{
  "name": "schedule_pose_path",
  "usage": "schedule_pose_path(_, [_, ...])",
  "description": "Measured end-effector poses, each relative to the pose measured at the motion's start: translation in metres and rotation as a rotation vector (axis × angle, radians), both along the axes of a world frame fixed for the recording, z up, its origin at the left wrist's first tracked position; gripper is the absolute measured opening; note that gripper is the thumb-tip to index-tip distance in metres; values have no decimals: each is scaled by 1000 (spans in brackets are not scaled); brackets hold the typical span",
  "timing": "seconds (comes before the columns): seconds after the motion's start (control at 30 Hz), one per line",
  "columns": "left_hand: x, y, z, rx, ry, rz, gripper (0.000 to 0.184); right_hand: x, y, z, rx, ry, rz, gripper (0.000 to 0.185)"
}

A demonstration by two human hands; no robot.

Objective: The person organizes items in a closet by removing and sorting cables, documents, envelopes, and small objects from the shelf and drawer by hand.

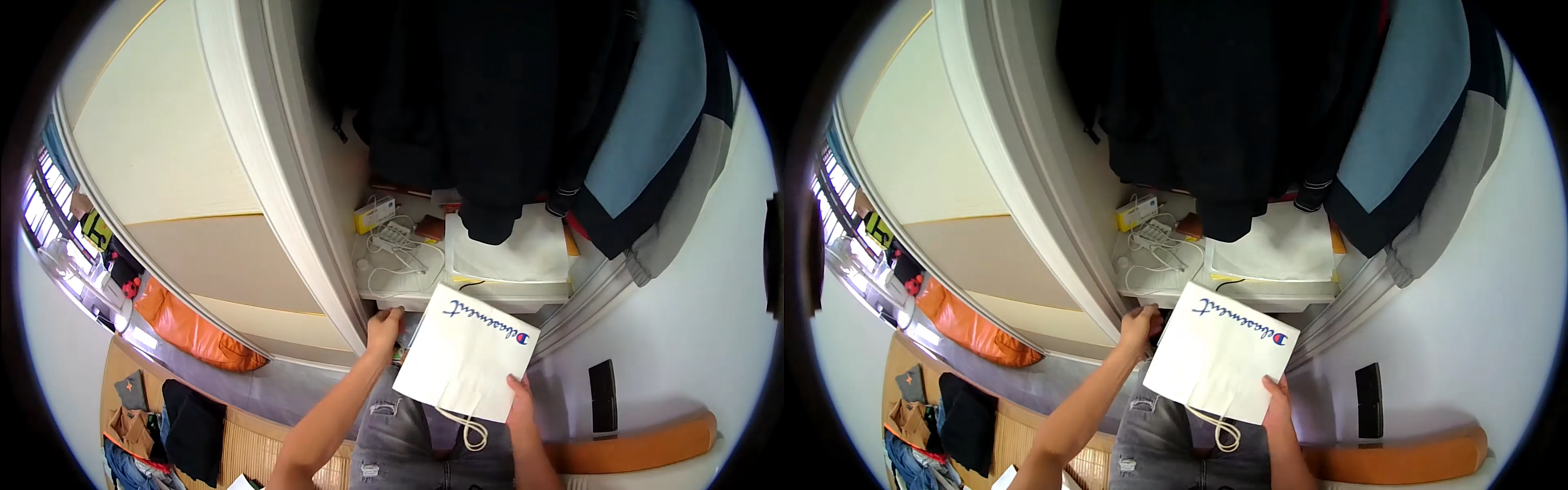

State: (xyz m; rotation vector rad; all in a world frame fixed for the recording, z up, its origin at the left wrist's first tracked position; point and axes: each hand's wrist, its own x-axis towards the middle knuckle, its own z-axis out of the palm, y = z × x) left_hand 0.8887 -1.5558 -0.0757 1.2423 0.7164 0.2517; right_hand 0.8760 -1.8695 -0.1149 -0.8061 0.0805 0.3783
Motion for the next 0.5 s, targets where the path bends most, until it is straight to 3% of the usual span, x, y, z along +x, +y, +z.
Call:
schedule_pose_path(0.1, [-55, -28, 60, -522, -42, -261, 55, -11, 6, 12, -23, -19, 27, 46])
schedule_pose_path(0.17, [-93, -25, 48, -458, -115, -331, 48, -20, 11, 20, -74, -46, 114, 44])
schedule_pose_path(0.23, [-125, -17, 42, 55, -96, -372, 34, -34, 20, 18, -108, -57, 204, 44])
schedule_pose_path(0.4, [-228, 22, 18, -116, -45, -82, 27, -47, 49, 10, -280, -260, 611, 37])
schedule_pose_path(0.5, [-305, 55, 3, -157, 5, 75, 31, -35, 74, 42, -217, -160, 700, 42])
